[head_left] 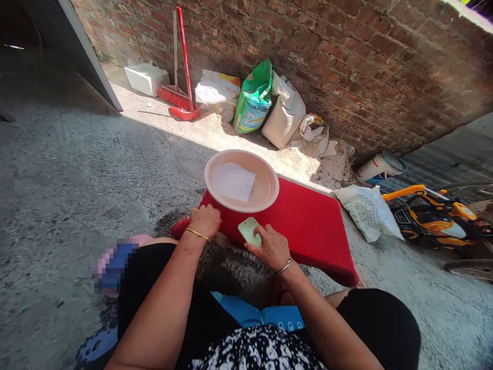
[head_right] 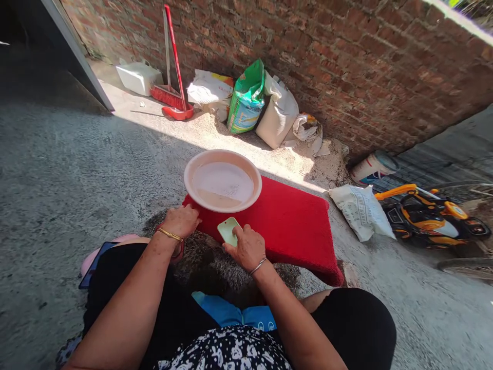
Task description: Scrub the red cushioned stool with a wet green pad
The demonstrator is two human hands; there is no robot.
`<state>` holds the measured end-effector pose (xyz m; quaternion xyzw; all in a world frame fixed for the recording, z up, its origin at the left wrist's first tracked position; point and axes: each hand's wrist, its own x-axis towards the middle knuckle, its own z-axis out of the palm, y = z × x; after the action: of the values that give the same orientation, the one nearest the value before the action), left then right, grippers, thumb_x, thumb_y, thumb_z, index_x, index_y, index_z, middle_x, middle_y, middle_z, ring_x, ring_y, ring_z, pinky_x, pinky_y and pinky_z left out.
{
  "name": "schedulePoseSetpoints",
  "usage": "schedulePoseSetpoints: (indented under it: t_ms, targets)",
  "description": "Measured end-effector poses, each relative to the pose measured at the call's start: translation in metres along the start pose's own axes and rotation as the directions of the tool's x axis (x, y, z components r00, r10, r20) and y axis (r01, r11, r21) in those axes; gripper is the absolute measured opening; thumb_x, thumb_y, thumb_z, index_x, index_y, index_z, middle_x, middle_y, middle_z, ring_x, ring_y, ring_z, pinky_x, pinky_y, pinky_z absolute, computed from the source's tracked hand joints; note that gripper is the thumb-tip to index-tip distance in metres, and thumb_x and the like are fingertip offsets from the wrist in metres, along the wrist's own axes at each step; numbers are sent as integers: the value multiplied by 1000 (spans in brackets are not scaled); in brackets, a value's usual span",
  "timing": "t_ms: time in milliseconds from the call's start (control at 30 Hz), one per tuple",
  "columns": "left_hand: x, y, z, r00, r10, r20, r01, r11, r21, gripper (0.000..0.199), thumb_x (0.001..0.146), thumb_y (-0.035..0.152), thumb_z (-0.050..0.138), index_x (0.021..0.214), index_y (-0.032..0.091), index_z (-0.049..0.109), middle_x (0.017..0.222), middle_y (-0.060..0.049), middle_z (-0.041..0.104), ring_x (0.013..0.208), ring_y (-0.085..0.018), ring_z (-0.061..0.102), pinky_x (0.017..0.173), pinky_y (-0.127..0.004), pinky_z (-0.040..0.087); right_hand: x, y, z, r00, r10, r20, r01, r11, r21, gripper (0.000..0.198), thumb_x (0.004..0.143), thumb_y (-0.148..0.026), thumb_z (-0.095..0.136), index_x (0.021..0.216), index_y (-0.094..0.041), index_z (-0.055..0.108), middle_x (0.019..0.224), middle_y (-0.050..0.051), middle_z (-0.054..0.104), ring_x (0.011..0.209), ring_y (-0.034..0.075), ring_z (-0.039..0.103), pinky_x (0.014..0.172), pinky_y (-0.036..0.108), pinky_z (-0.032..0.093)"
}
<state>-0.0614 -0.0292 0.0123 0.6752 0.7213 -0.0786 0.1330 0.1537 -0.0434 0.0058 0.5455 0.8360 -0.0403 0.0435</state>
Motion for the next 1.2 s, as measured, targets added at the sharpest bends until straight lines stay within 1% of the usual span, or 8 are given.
schedulePoseSetpoints:
  t_ms: [100, 200, 333, 500, 667, 767, 1000, 1200]
  targets:
    - [2, 1, 0, 1000, -15, -2, 15, 1000, 8, 31, 85, 31, 50, 103, 14, 69, 109, -19, 64, 104, -31, 60, 83, -42, 45, 16, -5, 4, 1000, -20, 7, 20, 1000, 6, 44, 79, -60, 57, 109, -27, 58, 98, 5, 60, 86, 19, 60, 69, 26, 39]
    - [2, 2, 1, 1000, -11, -3, 11, 1000, 8, 31, 84, 32, 52, 103, 14, 69, 109, -19, 65, 103, -31, 60, 83, -42, 46, 16, 23, 3, 986, 162, 33, -161, 987, -21, 42, 80, -59, 56, 108, -27, 58, 100, 6, 61, 88, 20, 62, 68, 27, 40]
    - [0, 2, 3, 1000, 6, -13, -6, 1000, 16, 31, 84, 34, 54, 103, 14, 69, 108, -18, 65, 102, -31, 60, 82, -42, 46, 6, 60, -4, 918, 394, 54, -393, 919, -16, 45, 80, -64, 51, 104, -27, 58, 99, 6, 63, 86, 23, 64, 66, 29, 41]
    - [-4, 4, -2, 1000, 17, -9, -17, 1000, 18, 32, 85, 34, 54, 106, 14, 67, 107, -19, 65, 101, -31, 60, 82, -42, 45, 18, 57, -4, 868, 496, 34, -494, 852, 173, 49, 79, -68, 47, 100, -25, 58, 95, 6, 65, 88, 23, 63, 67, 29, 40]
    - [-4, 7, -6, 1000, 13, -12, -13, 1000, -16, 32, 84, 31, 55, 110, 16, 65, 108, -18, 65, 101, -31, 61, 82, -42, 44, 47, 48, 16, 881, 474, 12, -427, 782, 454, 48, 85, -62, 36, 93, -20, 59, 91, 8, 66, 86, 21, 61, 67, 28, 42]
    - [-2, 6, -4, 1000, 10, -11, -10, 1000, -16, 32, 84, 33, 55, 110, 17, 65, 107, -17, 65, 101, -31, 60, 82, -41, 44, 53, 53, 30, 890, 454, 33, -382, 705, 598, 36, 82, -51, 43, 89, -20, 59, 82, 5, 64, 79, 19, 60, 65, 28, 44]
    - [-2, 3, 0, 1000, 18, -10, -19, 999, -46, 35, 83, 34, 57, 111, 15, 64, 107, -18, 64, 102, -31, 60, 82, -43, 45, 57, 53, 44, 839, 500, 216, -390, 275, 879, 26, 69, -35, 59, 89, -20, 52, 65, -5, 54, 50, 11, 52, 40, 24, 47]
    - [-4, 2, -2, 999, 36, -2, -36, 998, -49, 36, 83, 34, 56, 111, 13, 64, 107, -18, 63, 102, -32, 59, 81, -43, 46, 70, 29, 48, 818, 514, 258, -424, 236, 875, 15, 74, -26, 56, 85, -20, 49, 52, -7, 52, 36, 11, 51, 30, 20, 41]
